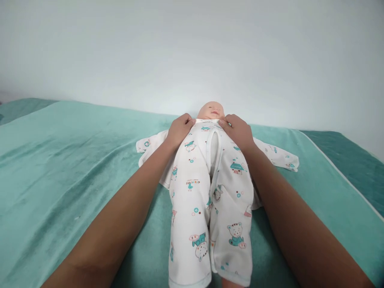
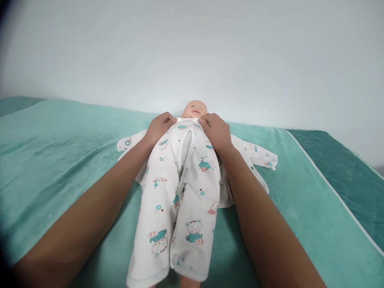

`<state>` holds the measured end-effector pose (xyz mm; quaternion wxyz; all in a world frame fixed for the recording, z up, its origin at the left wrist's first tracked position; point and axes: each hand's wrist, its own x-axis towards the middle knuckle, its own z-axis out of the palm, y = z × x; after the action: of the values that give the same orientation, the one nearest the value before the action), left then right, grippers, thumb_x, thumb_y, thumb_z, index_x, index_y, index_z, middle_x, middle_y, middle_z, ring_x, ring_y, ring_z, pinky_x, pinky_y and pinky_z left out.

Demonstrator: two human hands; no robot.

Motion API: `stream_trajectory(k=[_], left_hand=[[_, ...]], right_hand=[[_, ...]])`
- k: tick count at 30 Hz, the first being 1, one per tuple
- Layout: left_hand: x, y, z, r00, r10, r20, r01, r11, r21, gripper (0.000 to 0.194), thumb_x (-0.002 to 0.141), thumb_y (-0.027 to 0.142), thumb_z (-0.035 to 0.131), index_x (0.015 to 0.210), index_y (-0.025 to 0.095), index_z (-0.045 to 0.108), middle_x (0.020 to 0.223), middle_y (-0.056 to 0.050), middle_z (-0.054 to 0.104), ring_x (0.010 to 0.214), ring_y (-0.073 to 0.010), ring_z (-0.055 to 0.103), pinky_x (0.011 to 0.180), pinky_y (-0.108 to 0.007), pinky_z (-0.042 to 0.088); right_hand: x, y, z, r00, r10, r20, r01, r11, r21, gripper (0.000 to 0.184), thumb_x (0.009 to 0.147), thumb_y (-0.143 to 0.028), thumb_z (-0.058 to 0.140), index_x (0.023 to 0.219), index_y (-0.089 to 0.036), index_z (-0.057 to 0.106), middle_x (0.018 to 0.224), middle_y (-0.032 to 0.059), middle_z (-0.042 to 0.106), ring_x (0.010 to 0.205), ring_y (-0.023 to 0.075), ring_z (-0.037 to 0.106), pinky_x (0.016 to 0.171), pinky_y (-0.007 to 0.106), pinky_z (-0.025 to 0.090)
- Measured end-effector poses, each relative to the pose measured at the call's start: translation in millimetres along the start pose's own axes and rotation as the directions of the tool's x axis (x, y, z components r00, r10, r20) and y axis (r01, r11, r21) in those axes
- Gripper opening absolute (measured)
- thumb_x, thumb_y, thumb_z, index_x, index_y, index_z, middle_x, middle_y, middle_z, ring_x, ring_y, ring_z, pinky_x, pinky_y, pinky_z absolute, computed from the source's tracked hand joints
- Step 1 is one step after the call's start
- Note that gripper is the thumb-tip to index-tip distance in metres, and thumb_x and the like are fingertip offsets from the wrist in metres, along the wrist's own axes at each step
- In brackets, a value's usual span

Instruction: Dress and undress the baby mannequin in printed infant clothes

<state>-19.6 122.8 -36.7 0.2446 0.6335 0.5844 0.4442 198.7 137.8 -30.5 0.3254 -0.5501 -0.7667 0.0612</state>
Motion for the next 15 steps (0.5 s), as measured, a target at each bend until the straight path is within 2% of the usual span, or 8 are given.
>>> stream_trajectory(k=[2, 4, 6, 8, 11, 15], left_hand=[[0.9, -4.0, 1.3, 0.999, 0.029, 0.012, -0.029, 1.000, 0.009, 0.017, 0.089, 0.028, 0.058, 0.075, 0.020, 0.053, 0.070, 0.003, 0.058, 0.069, -0.0143, 0.052, 0.071, -0.029, 0.039], [-0.7, -7.9, 1.3, 0.995, 0.088, 0.043, -0.087, 0.996, -0.026, 0.007, 0.089, 0.025, 0.056, 0.089, 0.021, 0.062, 0.085, 0.001, 0.069, 0.080, -0.0159, 0.060, 0.079, -0.030, 0.044], [-4.8, -10.7, -0.4, 0.983, 0.159, 0.087, -0.155, 0.986, -0.054, 0.023, 0.089, 0.021, 0.052, 0.105, 0.024, 0.068, 0.107, -0.001, 0.074, 0.098, -0.0180, 0.066, 0.091, -0.032, 0.047], [-11.0, -12.4, -4.0, 0.963, 0.232, 0.138, -0.231, 0.973, -0.028, 0.034, 0.090, 0.019, 0.049, 0.114, 0.026, 0.072, 0.123, -0.002, 0.073, 0.113, -0.0202, 0.065, 0.101, -0.035, 0.046], [-21.5, -15.6, -10.4, 0.922, 0.333, 0.195, -0.354, 0.931, 0.085, 0.043, 0.090, 0.020, 0.049, 0.126, 0.028, 0.071, 0.132, -0.003, 0.070, 0.120, -0.0234, 0.063, 0.106, -0.038, 0.045], [-33.4, -26.5, -15.1, 0.900, 0.389, 0.196, -0.430, 0.868, 0.248, 0.050, 0.090, 0.022, 0.052, 0.139, 0.031, 0.062, 0.143, -0.002, 0.063, 0.131, -0.0250, 0.057, 0.115, -0.041, 0.039]], right_hand=[[-0.4, -0.7, 0.3, 1.000, 0.016, -0.010, -0.016, 0.999, 0.041, 0.024, 0.093, -0.036, 0.050, 0.073, -0.023, 0.051, 0.090, 0.0046, 0.066, 0.087, 0.0233, 0.058, 0.075, 0.034, 0.039], [-3.6, -2.2, 0.2, 0.998, 0.021, -0.051, -0.014, 0.991, 0.131, 0.018, 0.089, -0.035, 0.057, 0.076, -0.023, 0.054, 0.091, 0.0038, 0.068, 0.085, 0.0226, 0.060, 0.078, 0.035, 0.041], [-8.7, -3.5, -0.3, 0.995, 0.004, -0.096, 0.018, 0.973, 0.230, 0.007, 0.086, -0.031, 0.059, 0.084, -0.024, 0.061, 0.098, 0.0032, 0.071, 0.085, 0.0215, 0.061, 0.081, 0.036, 0.045], [-15.1, -4.6, -1.6, 0.994, -0.031, -0.101, 0.060, 0.954, 0.293, 0.014, 0.086, -0.025, 0.056, 0.093, -0.025, 0.069, 0.106, 0.0033, 0.073, 0.091, 0.0218, 0.064, 0.086, 0.037, 0.048], [-26.8, -6.1, -5.7, 0.996, -0.068, -0.060, 0.084, 0.941, 0.327, 0.030, 0.090, -0.023, 0.048, 0.101, -0.027, 0.076, 0.112, 0.0035, 0.075, 0.107, 0.0238, 0.065, 0.097, 0.041, 0.048], [-46.4, -8.6, -13.5, 0.996, -0.089, 0.001, 0.083, 0.936, 0.343, 0.039, 0.093, -0.023, 0.044, 0.113, -0.030, 0.076, 0.127, 0.0020, 0.072, 0.118, 0.0244, 0.063, 0.106, 0.043, 0.046]])
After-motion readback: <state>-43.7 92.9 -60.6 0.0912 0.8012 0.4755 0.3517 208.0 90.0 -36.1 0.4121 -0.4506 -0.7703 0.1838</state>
